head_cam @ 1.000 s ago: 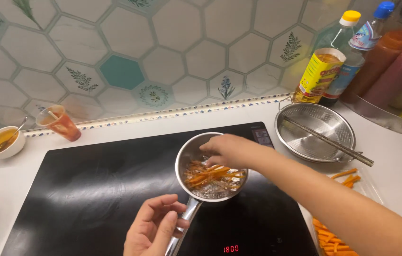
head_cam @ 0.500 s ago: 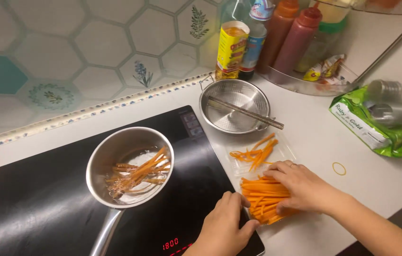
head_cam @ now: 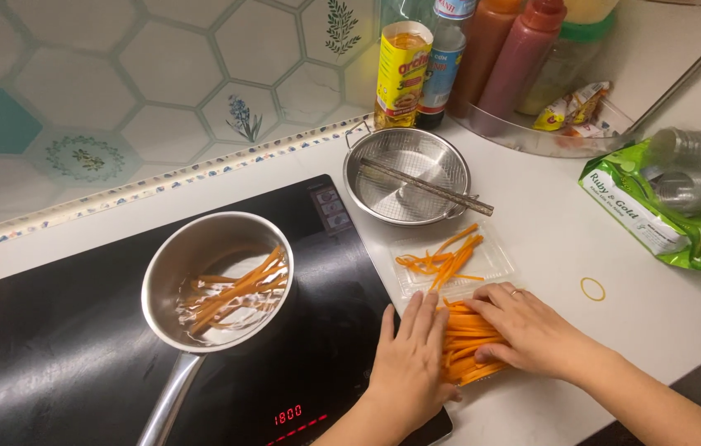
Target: Place sliced carrots into a pot of liquid on a stove and stir them with chopsticks.
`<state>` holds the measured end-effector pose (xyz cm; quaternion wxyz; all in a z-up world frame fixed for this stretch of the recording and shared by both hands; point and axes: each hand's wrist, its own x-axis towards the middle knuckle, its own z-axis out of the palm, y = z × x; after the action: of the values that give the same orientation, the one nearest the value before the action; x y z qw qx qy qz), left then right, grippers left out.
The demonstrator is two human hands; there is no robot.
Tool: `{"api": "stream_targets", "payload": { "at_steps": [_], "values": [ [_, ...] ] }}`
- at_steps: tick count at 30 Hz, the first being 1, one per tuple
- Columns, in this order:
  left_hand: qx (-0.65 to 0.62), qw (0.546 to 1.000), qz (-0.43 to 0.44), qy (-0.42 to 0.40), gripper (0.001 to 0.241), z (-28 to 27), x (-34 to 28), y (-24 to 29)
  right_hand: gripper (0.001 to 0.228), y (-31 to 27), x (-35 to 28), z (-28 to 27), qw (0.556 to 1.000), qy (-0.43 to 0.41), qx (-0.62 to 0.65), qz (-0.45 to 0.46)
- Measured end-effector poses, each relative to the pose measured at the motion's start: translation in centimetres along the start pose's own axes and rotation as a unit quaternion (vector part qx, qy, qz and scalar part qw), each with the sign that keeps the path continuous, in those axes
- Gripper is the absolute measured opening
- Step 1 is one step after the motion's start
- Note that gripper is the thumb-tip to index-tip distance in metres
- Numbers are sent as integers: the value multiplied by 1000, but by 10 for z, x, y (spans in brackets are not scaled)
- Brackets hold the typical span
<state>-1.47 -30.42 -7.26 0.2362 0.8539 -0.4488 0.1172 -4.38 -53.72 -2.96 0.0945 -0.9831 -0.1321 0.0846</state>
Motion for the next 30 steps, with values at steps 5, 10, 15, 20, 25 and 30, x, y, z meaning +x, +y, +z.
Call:
{"api": "stream_targets", "payload": {
  "at_steps": [5,10,15,20,25,30],
  "values": [
    [21,986,-30,-163,120,-7,18,11,64,19,7,-9,999,-23,37,10],
    [24,980,-39,-195,109,10,13,16,55,24,6,-8,998,-23,59,26],
    [19,989,-10,-148,90,16,8,17,61,28,4,10,999,11,32,-14],
    [0,996,3,-94,90,18,2,15,62,19,17,-1,995,-81,32,44],
    [-70,995,-11,-71,89,23,-4,9,56,22,22,4,987,-134,44,77],
    [-62,998,4,-23,88,30,-9,9,50,10,21,-6,985,-133,48,98]
  ]
}}
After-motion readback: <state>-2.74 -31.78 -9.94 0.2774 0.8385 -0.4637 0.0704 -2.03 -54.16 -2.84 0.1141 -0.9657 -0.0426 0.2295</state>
